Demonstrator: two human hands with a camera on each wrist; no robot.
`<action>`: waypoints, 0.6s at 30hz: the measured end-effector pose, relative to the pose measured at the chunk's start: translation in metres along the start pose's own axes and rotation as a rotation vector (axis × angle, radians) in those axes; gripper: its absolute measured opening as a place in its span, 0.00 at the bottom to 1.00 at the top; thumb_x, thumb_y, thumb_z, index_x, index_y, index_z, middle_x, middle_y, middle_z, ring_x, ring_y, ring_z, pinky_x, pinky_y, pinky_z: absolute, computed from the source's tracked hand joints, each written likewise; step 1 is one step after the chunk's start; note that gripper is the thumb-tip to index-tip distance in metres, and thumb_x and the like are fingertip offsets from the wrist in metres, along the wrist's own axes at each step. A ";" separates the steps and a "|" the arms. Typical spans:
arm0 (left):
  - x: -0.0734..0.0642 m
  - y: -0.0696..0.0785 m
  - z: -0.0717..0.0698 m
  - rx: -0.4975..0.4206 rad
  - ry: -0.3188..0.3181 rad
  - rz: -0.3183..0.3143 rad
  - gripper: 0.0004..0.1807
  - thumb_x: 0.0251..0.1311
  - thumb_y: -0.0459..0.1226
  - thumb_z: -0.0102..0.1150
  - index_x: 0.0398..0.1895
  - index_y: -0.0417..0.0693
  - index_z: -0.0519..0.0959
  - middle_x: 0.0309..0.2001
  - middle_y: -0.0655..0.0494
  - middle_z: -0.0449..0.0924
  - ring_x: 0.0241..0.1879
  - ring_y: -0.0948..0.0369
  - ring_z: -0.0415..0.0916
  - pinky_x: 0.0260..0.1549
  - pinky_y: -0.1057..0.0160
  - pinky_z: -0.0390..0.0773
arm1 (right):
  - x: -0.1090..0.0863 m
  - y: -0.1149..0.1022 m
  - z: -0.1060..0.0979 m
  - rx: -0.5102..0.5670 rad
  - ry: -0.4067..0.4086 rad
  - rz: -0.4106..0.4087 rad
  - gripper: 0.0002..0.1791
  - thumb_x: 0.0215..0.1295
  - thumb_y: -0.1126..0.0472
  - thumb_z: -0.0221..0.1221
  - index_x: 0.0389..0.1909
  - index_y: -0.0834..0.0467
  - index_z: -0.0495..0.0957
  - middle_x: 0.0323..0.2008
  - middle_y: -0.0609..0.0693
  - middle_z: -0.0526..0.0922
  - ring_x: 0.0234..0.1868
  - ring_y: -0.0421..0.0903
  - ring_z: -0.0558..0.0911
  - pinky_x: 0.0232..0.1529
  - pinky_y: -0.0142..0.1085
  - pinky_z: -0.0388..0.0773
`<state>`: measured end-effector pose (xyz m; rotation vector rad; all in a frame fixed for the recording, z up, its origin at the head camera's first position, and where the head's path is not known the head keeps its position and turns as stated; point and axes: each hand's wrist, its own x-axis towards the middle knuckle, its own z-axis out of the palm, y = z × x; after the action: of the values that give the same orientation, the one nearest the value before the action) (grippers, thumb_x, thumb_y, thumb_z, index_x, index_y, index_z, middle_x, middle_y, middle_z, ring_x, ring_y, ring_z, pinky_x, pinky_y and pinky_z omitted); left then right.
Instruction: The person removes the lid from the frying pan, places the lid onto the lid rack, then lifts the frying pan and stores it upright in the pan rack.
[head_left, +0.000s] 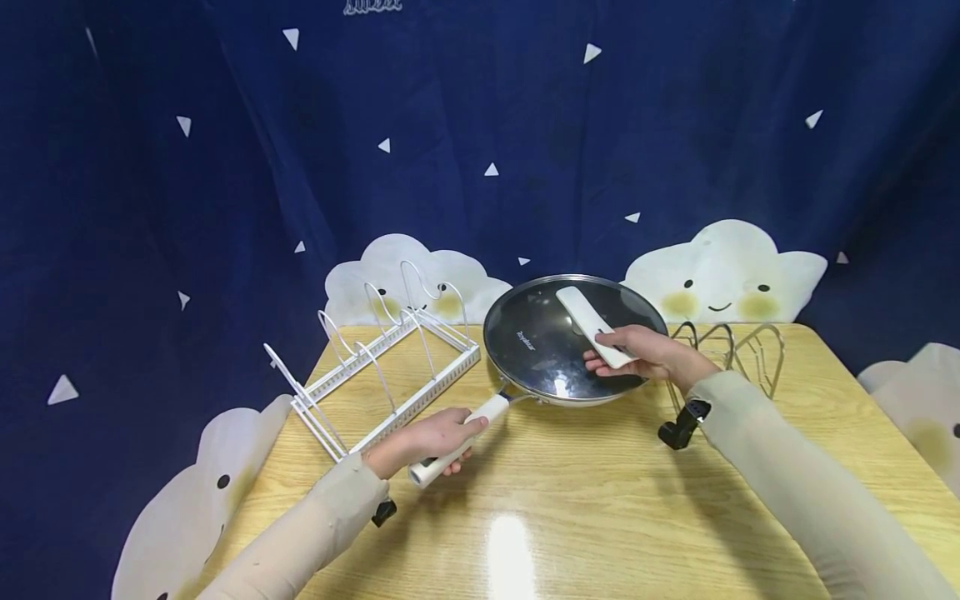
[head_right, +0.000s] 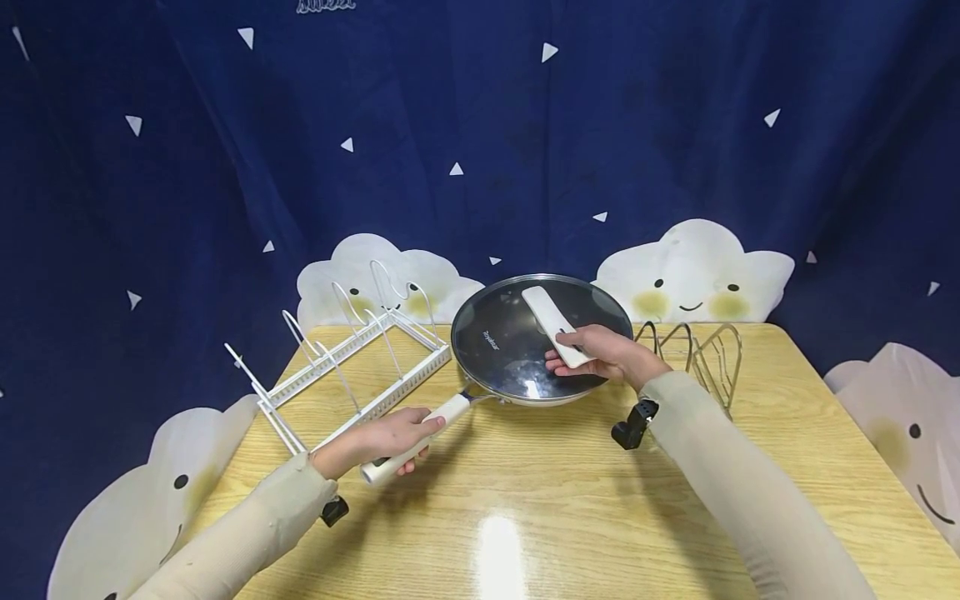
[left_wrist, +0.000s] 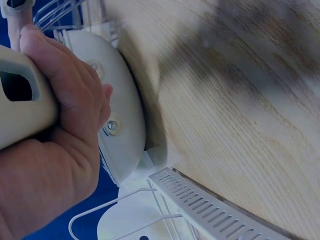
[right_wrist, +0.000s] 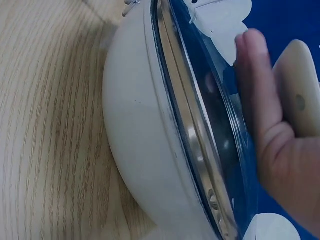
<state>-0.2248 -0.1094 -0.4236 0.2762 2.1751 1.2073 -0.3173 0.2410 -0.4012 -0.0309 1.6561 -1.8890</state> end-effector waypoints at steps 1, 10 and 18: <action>0.000 0.000 0.000 -0.003 -0.002 0.000 0.23 0.71 0.49 0.42 0.48 0.35 0.67 0.26 0.43 0.73 0.13 0.61 0.70 0.09 0.67 0.73 | 0.000 0.000 -0.001 0.019 -0.014 0.004 0.16 0.76 0.63 0.40 0.55 0.71 0.54 0.38 0.58 0.81 0.36 0.47 0.84 0.41 0.36 0.82; -0.001 0.001 -0.001 -0.003 -0.002 0.005 0.20 0.72 0.49 0.41 0.43 0.39 0.68 0.23 0.47 0.71 0.13 0.61 0.69 0.09 0.68 0.72 | 0.000 0.001 -0.002 0.044 -0.039 -0.059 0.12 0.75 0.65 0.41 0.50 0.69 0.56 0.33 0.54 0.79 0.28 0.42 0.80 0.31 0.28 0.80; -0.001 0.001 0.000 -0.001 -0.015 0.010 0.22 0.72 0.48 0.40 0.45 0.33 0.67 0.22 0.47 0.71 0.12 0.61 0.69 0.09 0.68 0.72 | 0.002 0.004 0.001 -0.004 0.007 -0.080 0.10 0.75 0.65 0.42 0.48 0.68 0.57 0.30 0.51 0.78 0.26 0.40 0.78 0.27 0.26 0.78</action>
<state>-0.2244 -0.1094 -0.4222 0.2945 2.1626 1.2081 -0.3169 0.2392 -0.4049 -0.0938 1.6861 -1.9475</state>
